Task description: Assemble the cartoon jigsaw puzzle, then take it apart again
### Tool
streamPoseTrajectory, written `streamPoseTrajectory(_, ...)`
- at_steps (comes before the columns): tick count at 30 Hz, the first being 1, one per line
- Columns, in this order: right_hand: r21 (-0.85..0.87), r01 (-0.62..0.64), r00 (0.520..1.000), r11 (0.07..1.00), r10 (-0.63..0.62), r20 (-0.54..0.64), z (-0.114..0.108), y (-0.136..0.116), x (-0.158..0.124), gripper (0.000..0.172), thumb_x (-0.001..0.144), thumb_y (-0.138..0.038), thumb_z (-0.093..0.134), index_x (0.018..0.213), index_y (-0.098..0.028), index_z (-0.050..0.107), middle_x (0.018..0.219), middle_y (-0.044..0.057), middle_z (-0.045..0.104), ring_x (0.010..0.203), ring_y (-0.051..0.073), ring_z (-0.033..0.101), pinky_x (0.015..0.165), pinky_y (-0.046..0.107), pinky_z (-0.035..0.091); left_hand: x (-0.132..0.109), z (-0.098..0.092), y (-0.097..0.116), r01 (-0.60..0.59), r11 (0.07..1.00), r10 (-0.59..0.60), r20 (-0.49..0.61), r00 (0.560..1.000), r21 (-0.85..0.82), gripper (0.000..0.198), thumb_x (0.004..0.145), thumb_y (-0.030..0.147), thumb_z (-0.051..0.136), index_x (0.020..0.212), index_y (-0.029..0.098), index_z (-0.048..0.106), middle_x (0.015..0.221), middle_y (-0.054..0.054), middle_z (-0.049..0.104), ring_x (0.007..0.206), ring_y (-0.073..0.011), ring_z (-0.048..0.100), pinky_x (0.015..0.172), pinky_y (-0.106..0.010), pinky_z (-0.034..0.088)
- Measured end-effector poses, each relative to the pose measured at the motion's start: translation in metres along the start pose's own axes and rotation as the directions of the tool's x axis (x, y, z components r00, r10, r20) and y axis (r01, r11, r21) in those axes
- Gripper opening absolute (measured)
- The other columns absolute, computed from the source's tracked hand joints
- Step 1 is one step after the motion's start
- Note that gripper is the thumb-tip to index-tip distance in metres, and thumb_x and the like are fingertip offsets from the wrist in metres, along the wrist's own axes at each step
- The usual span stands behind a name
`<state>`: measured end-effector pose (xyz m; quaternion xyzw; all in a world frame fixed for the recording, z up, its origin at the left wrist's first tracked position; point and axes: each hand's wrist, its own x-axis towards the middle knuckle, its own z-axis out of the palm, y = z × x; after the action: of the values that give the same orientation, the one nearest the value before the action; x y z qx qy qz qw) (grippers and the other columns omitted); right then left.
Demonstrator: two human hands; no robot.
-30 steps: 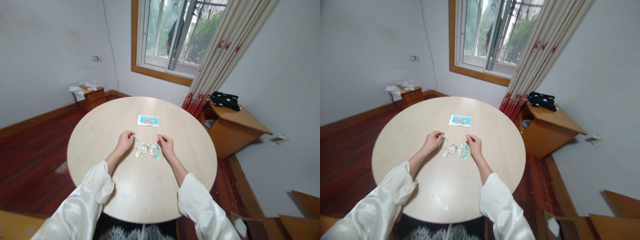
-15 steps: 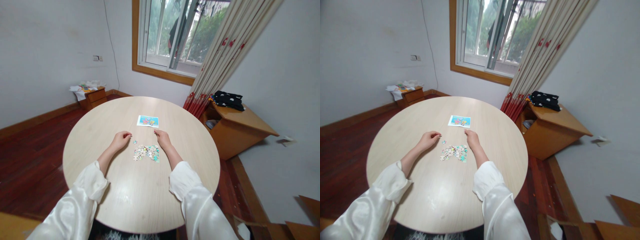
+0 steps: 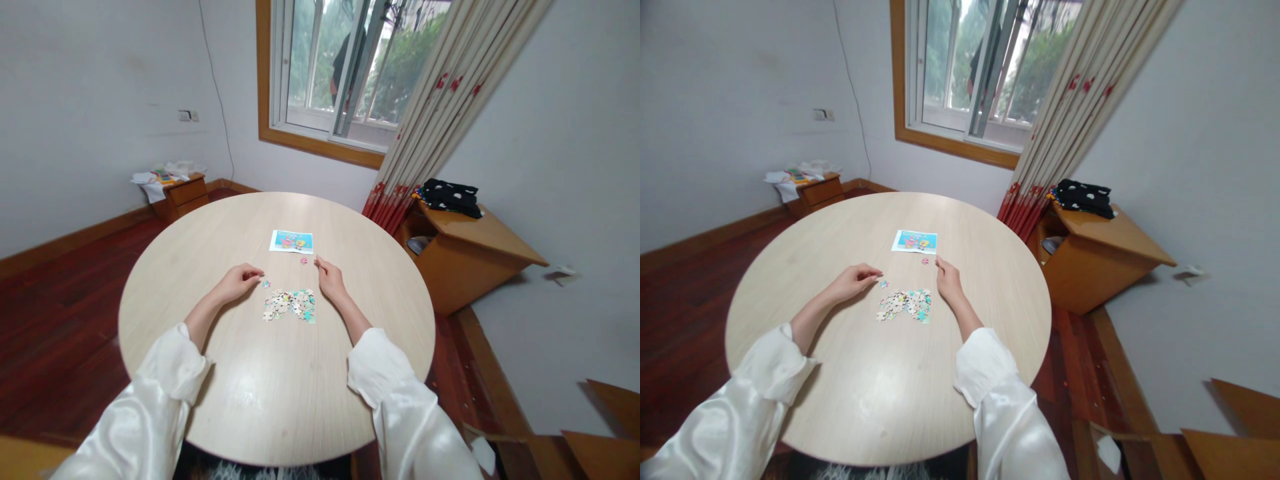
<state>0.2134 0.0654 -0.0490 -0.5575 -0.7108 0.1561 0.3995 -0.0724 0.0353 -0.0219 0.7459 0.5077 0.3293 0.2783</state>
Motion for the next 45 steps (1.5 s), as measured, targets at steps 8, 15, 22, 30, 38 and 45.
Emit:
streamPoseTrajectory(8,-0.086,0.102,0.989,0.991,-0.093,0.112,-0.002,-0.019,-0.007,0.040,0.087,-0.013,0.042,0.121,-0.015,0.063,0.130,0.013,0.060,0.122,0.021,0.054,0.107,0.038,0.038,-0.002,-0.001,0.008,-0.058,0.998,0.057,0.109,0.992,0.003,0.031,0.075,0.037,0.062,0.096,0.019,0.074,0.097,-0.010,0.065,0.081,-0.0185,0.060,0.074,-0.030,0.048)
streamPoseTrajectory(15,-0.255,0.171,0.948,0.952,-0.088,0.307,-0.004,-0.032,-0.011,0.043,0.095,-0.020,0.036,0.136,-0.020,0.049,0.144,0.010,0.046,0.137,0.023,0.038,0.111,0.048,0.024,-0.003,-0.001,0.008,-0.063,0.997,0.056,0.129,0.990,0.049,0.024,0.075,0.031,0.063,0.095,0.024,0.075,0.099,-0.008,0.062,0.084,-0.0178,0.060,0.078,-0.029,0.047)
streamPoseTrajectory(22,-0.005,0.119,0.976,0.993,-0.116,0.184,-0.009,-0.029,-0.008,0.032,0.091,-0.020,0.042,0.110,-0.018,0.068,0.121,0.010,0.066,0.117,0.021,0.056,0.105,0.040,0.036,0.000,0.016,0.013,-0.007,0.982,0.007,0.002,1.000,0.191,0.016,0.075,0.027,0.066,0.086,0.022,0.075,0.086,-0.006,0.066,0.079,-0.0192,0.060,0.077,-0.031,0.043)
streamPoseTrajectory(30,0.237,-0.007,0.996,0.971,-0.015,0.092,-0.008,-0.030,-0.012,0.025,0.085,-0.028,0.051,0.087,-0.015,0.073,0.092,0.010,0.073,0.087,0.021,0.065,0.082,0.035,0.050,0.026,0.039,0.024,0.140,0.935,-0.078,-0.197,0.977,0.325,0.018,0.075,0.037,0.069,0.074,0.019,0.066,0.078,-0.006,0.067,0.075,-0.0229,0.060,0.066,-0.030,0.038)
streamPoseTrajectory(38,0.410,-0.070,0.877,0.909,-0.140,0.460,-0.027,-0.041,-0.014,0.025,0.071,-0.037,0.071,0.082,-0.015,0.074,0.087,0.008,0.070,0.080,0.018,0.064,0.074,0.031,0.050,0.042,0.044,0.027,0.210,0.914,-0.126,-0.252,0.960,0.346,0.030,0.074,0.045,0.069,0.061,0.020,0.058,0.066,-0.004,0.065,0.065,-0.0211,0.057,0.058,-0.029,0.030)
streamPoseTrajectory(45,0.355,0.058,0.789,0.933,-0.260,0.556,-0.036,-0.047,-0.014,0.024,0.066,-0.040,0.077,0.072,-0.017,0.072,0.080,0.005,0.066,0.077,0.016,0.057,0.072,0.029,0.045,0.043,0.044,0.022,0.254,0.927,-0.168,-0.297,0.940,0.278,0.043,0.092,0.039,0.038,0.060,0.019,0.058,0.063,-0.006,0.063,0.060,-0.0197,0.053,0.054,-0.029,0.024)
